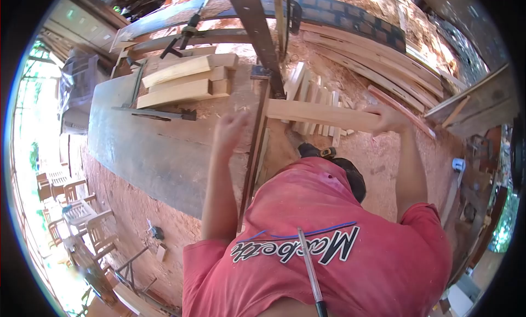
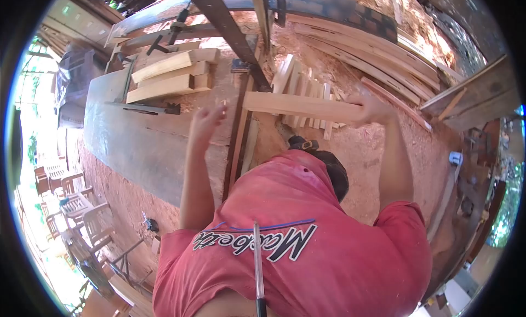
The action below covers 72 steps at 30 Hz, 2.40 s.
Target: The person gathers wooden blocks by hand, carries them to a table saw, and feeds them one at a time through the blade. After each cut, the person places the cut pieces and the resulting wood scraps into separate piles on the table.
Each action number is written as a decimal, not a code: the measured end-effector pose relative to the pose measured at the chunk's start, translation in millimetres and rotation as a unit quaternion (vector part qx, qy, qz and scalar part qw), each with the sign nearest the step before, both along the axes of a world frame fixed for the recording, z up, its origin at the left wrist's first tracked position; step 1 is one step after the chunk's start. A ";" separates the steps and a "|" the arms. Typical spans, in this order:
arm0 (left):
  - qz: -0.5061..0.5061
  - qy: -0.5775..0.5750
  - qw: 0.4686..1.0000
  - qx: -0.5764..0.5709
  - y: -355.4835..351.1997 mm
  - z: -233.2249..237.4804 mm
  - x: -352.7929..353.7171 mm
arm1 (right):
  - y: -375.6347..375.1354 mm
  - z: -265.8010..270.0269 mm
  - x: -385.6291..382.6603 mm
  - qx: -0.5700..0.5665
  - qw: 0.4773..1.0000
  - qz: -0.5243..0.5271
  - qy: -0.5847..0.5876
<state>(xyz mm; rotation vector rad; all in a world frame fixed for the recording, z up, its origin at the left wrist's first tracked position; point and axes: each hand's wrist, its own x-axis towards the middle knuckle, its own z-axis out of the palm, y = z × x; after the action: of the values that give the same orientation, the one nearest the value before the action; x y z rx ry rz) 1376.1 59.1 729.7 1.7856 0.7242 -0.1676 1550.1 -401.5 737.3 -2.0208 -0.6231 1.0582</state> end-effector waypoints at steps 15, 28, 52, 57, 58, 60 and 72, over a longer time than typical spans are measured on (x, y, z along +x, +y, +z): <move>0.247 -0.050 0.952 -0.173 67.4 -33.3 16.1 | -69.1 -181.7 -93.0 -0.417 0.859 -0.187 0.230; 0.395 -0.062 0.913 0.074 107.1 -85.8 90.3 | -20.7 -233.5 -49.3 -0.282 0.947 -0.152 0.035; -0.063 -0.129 0.938 -0.315 -35.9 -6.2 -121.5 | 315.5 34.4 -147.9 0.200 0.958 0.206 0.014; -0.077 0.112 0.991 0.010 12.4 31.5 -145.1 | 329.2 -10.3 -142.8 0.117 0.966 0.202 -0.106; 0.137 0.042 0.989 -0.032 19.0 19.2 -149.7 | 331.1 -15.8 -142.2 0.094 0.973 0.205 -0.055; 0.224 -0.048 0.973 0.041 43.6 -51.5 -135.7 | 344.6 -10.5 -138.8 0.067 0.974 0.214 -0.010; 0.302 -0.198 0.927 0.101 91.7 -87.7 -75.4 | 355.2 0.0 -139.5 -0.048 0.859 0.335 -0.383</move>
<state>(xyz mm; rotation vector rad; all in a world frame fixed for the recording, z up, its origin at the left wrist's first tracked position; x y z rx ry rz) 1300.7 150.8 642.0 1.6290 0.9777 0.6852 1410.5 -46.3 737.2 -2.3509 -1.8212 0.5819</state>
